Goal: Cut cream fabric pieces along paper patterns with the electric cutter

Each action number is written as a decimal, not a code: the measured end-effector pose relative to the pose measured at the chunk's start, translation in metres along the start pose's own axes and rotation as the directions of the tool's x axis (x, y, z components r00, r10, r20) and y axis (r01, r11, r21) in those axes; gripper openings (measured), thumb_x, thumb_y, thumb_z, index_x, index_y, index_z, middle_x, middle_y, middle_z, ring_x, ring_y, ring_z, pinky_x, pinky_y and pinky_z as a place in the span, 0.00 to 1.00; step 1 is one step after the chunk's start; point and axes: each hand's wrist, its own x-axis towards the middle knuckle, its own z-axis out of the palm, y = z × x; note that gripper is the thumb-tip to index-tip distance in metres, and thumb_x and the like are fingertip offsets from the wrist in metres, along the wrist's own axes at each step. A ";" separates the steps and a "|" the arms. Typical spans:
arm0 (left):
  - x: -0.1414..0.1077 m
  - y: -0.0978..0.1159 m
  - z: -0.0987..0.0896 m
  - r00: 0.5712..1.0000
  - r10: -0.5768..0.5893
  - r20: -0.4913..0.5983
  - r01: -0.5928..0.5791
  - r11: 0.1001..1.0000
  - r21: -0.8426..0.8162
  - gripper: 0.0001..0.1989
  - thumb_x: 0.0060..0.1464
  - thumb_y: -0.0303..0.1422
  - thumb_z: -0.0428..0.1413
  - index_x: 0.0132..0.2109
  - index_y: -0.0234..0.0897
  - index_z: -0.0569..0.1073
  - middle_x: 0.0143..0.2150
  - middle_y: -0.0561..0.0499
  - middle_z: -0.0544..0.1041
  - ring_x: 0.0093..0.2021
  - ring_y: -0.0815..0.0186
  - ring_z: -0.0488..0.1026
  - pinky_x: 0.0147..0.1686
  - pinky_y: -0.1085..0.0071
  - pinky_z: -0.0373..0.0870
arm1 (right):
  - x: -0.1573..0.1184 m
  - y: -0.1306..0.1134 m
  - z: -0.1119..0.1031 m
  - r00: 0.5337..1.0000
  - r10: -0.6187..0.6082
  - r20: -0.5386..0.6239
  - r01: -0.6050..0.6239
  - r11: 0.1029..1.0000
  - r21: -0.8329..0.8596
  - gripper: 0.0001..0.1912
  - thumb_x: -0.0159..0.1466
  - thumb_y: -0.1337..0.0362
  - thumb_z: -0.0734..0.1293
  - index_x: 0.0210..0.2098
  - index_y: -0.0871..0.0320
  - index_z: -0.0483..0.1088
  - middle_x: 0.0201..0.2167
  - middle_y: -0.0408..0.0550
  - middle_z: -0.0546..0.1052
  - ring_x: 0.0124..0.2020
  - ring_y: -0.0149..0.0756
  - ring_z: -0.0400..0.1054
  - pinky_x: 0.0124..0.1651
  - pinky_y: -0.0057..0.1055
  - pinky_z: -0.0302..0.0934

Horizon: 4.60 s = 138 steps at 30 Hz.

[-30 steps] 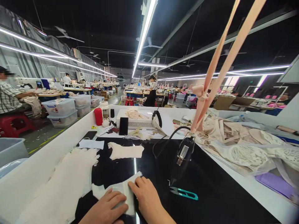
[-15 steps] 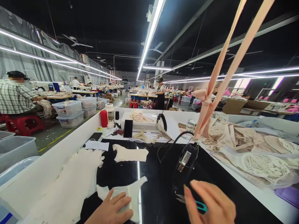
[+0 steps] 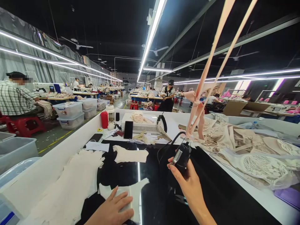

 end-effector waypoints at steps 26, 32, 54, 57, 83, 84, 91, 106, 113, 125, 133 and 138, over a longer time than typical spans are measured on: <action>0.042 0.041 -0.027 0.984 0.048 0.171 -0.040 0.998 -0.049 0.09 0.71 0.24 0.52 0.39 0.35 0.72 0.35 0.49 0.76 0.39 0.64 0.76 0.42 0.69 0.74 | -0.075 -0.018 0.054 0.992 -0.065 0.105 -0.006 0.826 0.564 0.19 0.69 0.58 0.74 0.56 0.48 0.68 0.35 0.44 0.75 0.29 0.35 0.73 0.30 0.30 0.70; 0.044 0.045 -0.021 0.979 0.032 0.203 -0.022 0.999 -0.050 0.10 0.68 0.21 0.52 0.36 0.34 0.71 0.34 0.50 0.74 0.35 0.64 0.73 0.37 0.68 0.73 | -0.079 -0.013 0.061 0.986 -0.112 0.123 0.021 0.817 0.577 0.19 0.70 0.59 0.73 0.58 0.48 0.67 0.36 0.44 0.75 0.30 0.35 0.73 0.33 0.32 0.72; 0.042 0.046 -0.017 0.921 -0.308 0.239 0.379 0.852 -0.362 0.04 0.59 0.22 0.61 0.38 0.35 0.76 0.40 0.51 0.80 0.42 0.63 0.77 0.46 0.71 0.74 | -0.077 -0.018 0.082 0.999 -0.046 0.030 0.018 0.786 0.618 0.19 0.68 0.58 0.74 0.55 0.48 0.68 0.34 0.43 0.75 0.30 0.35 0.71 0.33 0.34 0.70; 0.040 0.045 -0.017 0.925 -0.306 0.223 0.373 0.842 -0.389 0.05 0.60 0.21 0.60 0.38 0.34 0.76 0.41 0.50 0.80 0.42 0.63 0.77 0.45 0.71 0.74 | -0.078 -0.019 0.082 0.999 -0.041 0.033 0.012 0.783 0.622 0.19 0.68 0.58 0.74 0.56 0.48 0.68 0.35 0.43 0.75 0.30 0.35 0.71 0.32 0.34 0.69; 0.052 0.039 -0.021 0.903 -0.356 0.240 0.425 0.819 -0.385 0.03 0.65 0.24 0.61 0.42 0.35 0.75 0.45 0.49 0.76 0.47 0.63 0.73 0.49 0.69 0.71 | -0.081 -0.018 0.080 0.997 -0.053 0.051 0.012 0.801 0.599 0.21 0.67 0.59 0.75 0.55 0.49 0.66 0.35 0.43 0.75 0.30 0.36 0.71 0.34 0.35 0.70; 0.052 0.039 -0.020 0.906 -0.357 0.227 0.419 0.826 -0.377 0.03 0.65 0.24 0.60 0.43 0.35 0.75 0.46 0.49 0.76 0.47 0.63 0.73 0.49 0.69 0.71 | -0.081 -0.017 0.080 0.997 -0.049 0.052 0.009 0.802 0.598 0.21 0.67 0.59 0.75 0.55 0.49 0.66 0.35 0.43 0.75 0.30 0.36 0.71 0.34 0.36 0.70; 0.052 0.037 -0.022 0.937 -0.242 0.253 0.323 0.876 -0.358 0.04 0.68 0.24 0.56 0.43 0.36 0.74 0.41 0.52 0.78 0.44 0.65 0.76 0.49 0.69 0.71 | -0.081 -0.014 0.080 0.996 -0.063 0.059 0.015 0.800 0.599 0.21 0.68 0.60 0.74 0.57 0.49 0.66 0.36 0.44 0.75 0.31 0.36 0.71 0.32 0.33 0.69; 0.027 0.028 -0.029 0.993 -0.026 0.118 0.063 0.943 -0.327 0.13 0.73 0.23 0.48 0.56 0.32 0.75 0.52 0.44 0.81 0.55 0.63 0.77 0.61 0.66 0.73 | -0.079 -0.012 0.077 0.995 -0.076 0.066 0.022 0.803 0.595 0.20 0.68 0.62 0.74 0.56 0.50 0.66 0.35 0.44 0.75 0.30 0.36 0.72 0.29 0.31 0.69; 0.031 0.032 -0.033 0.992 -0.001 0.125 0.027 0.979 -0.201 0.12 0.72 0.22 0.50 0.56 0.32 0.74 0.49 0.44 0.81 0.54 0.65 0.77 0.60 0.68 0.74 | -0.078 -0.012 0.077 0.997 -0.054 0.058 0.010 0.812 0.583 0.21 0.66 0.60 0.75 0.55 0.49 0.67 0.34 0.44 0.75 0.29 0.37 0.73 0.29 0.32 0.69; 0.033 0.034 -0.035 0.996 0.018 0.085 -0.003 0.986 -0.168 0.12 0.72 0.20 0.47 0.54 0.28 0.74 0.46 0.44 0.80 0.51 0.64 0.78 0.57 0.70 0.75 | -0.078 -0.012 0.078 0.995 -0.074 0.069 0.018 0.802 0.597 0.20 0.68 0.63 0.73 0.56 0.50 0.66 0.35 0.45 0.75 0.30 0.36 0.72 0.24 0.28 0.66; 0.030 0.035 -0.033 0.993 0.007 0.117 0.013 0.987 -0.163 0.11 0.72 0.22 0.48 0.55 0.28 0.73 0.47 0.44 0.80 0.53 0.64 0.77 0.60 0.69 0.72 | -0.079 -0.012 0.078 0.997 -0.040 0.064 -0.006 0.805 0.593 0.20 0.67 0.62 0.74 0.55 0.50 0.67 0.34 0.45 0.75 0.29 0.38 0.73 0.24 0.29 0.67; 0.028 0.033 -0.022 0.994 0.031 0.101 -0.018 0.992 -0.128 0.09 0.73 0.24 0.50 0.53 0.28 0.74 0.45 0.46 0.80 0.50 0.66 0.78 0.58 0.72 0.73 | -0.084 -0.013 0.080 0.995 0.097 0.030 -0.096 0.811 0.577 0.21 0.65 0.57 0.77 0.54 0.49 0.67 0.33 0.44 0.75 0.30 0.37 0.72 0.33 0.33 0.70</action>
